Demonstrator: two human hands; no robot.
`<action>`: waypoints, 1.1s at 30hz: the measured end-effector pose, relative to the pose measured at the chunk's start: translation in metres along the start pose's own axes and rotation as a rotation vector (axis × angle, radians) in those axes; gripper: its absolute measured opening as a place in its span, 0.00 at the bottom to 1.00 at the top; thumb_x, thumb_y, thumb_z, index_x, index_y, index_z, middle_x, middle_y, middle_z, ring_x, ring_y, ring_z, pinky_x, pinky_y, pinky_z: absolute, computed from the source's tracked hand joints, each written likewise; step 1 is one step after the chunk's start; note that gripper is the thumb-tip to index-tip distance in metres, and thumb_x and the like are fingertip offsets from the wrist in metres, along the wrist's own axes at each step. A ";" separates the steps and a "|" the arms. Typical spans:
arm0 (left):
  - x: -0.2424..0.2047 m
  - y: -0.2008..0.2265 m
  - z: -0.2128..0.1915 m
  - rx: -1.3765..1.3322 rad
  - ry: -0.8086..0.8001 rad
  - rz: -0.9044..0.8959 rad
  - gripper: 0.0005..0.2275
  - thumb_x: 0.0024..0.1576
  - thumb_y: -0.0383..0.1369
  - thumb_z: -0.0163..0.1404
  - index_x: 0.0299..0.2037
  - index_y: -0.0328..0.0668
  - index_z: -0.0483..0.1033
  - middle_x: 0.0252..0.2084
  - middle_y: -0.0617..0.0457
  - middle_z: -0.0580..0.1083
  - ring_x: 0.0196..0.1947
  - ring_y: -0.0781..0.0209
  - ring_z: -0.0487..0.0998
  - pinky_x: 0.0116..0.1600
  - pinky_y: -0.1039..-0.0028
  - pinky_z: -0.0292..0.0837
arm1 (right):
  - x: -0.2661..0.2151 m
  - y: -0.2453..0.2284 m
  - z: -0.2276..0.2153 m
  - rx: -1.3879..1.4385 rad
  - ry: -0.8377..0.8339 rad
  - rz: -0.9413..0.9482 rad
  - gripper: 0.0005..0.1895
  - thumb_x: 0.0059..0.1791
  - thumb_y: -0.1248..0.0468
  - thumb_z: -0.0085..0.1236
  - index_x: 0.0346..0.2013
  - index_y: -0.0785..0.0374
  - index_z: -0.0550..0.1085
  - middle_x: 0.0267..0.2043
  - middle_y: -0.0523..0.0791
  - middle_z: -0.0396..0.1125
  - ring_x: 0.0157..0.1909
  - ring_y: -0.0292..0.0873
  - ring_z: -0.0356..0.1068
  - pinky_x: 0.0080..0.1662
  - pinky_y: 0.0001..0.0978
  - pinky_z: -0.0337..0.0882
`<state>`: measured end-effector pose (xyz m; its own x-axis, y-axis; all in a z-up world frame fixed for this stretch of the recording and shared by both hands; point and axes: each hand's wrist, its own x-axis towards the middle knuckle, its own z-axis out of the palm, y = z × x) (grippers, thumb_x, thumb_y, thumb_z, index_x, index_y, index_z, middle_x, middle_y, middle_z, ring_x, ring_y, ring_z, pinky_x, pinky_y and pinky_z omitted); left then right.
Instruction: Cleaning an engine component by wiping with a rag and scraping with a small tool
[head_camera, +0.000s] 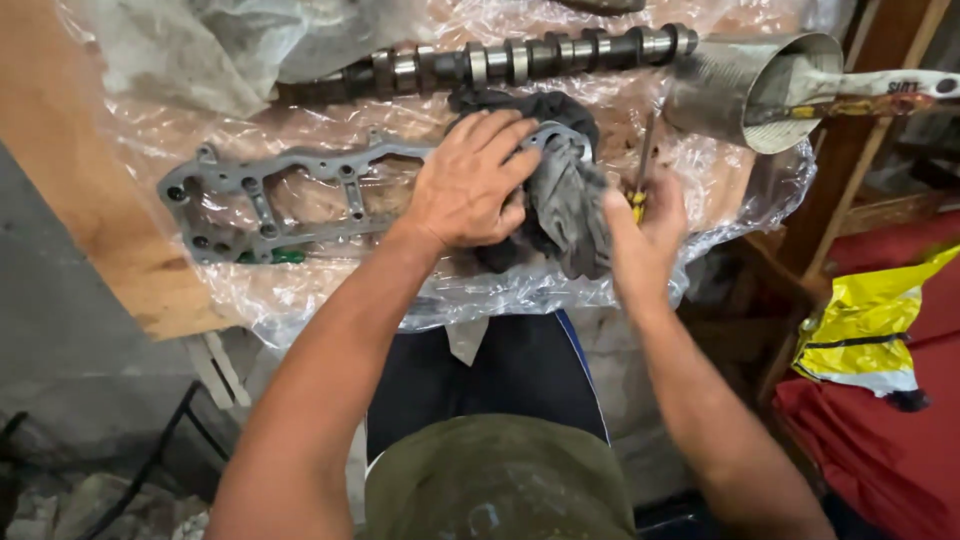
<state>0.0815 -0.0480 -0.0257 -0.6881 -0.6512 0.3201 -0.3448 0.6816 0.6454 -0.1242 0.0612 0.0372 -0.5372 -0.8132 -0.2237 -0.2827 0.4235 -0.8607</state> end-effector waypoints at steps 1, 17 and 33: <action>-0.001 0.002 0.002 0.004 0.003 -0.005 0.19 0.48 0.39 0.50 0.49 0.42 0.76 0.57 0.43 0.72 0.62 0.43 0.70 0.65 0.52 0.62 | 0.008 -0.003 0.006 0.000 -0.007 -0.002 0.16 0.49 0.72 0.64 0.49 0.60 0.71 0.41 0.45 0.66 0.43 0.37 0.65 0.46 0.26 0.67; -0.063 0.037 -0.033 0.244 0.379 -0.287 0.10 0.60 0.35 0.51 0.48 0.43 0.79 0.48 0.50 0.77 0.49 0.47 0.79 0.55 0.60 0.73 | 0.033 0.013 0.006 0.001 -0.312 -0.244 0.14 0.47 0.65 0.71 0.45 0.64 0.78 0.34 0.45 0.67 0.36 0.38 0.66 0.37 0.28 0.65; -0.024 0.015 -0.043 0.274 0.028 -0.281 0.21 0.58 0.37 0.61 0.57 0.34 0.73 0.56 0.41 0.75 0.58 0.45 0.72 0.60 0.58 0.70 | 0.008 -0.060 0.011 -0.731 -0.607 -0.376 0.20 0.54 0.68 0.48 0.60 0.63 0.74 0.54 0.54 0.73 0.53 0.58 0.73 0.53 0.45 0.68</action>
<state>0.1205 -0.0363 0.0054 -0.5263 -0.8315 0.1780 -0.6778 0.5366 0.5026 -0.1033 0.0251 0.0820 0.1227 -0.9227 -0.3656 -0.8750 0.0733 -0.4785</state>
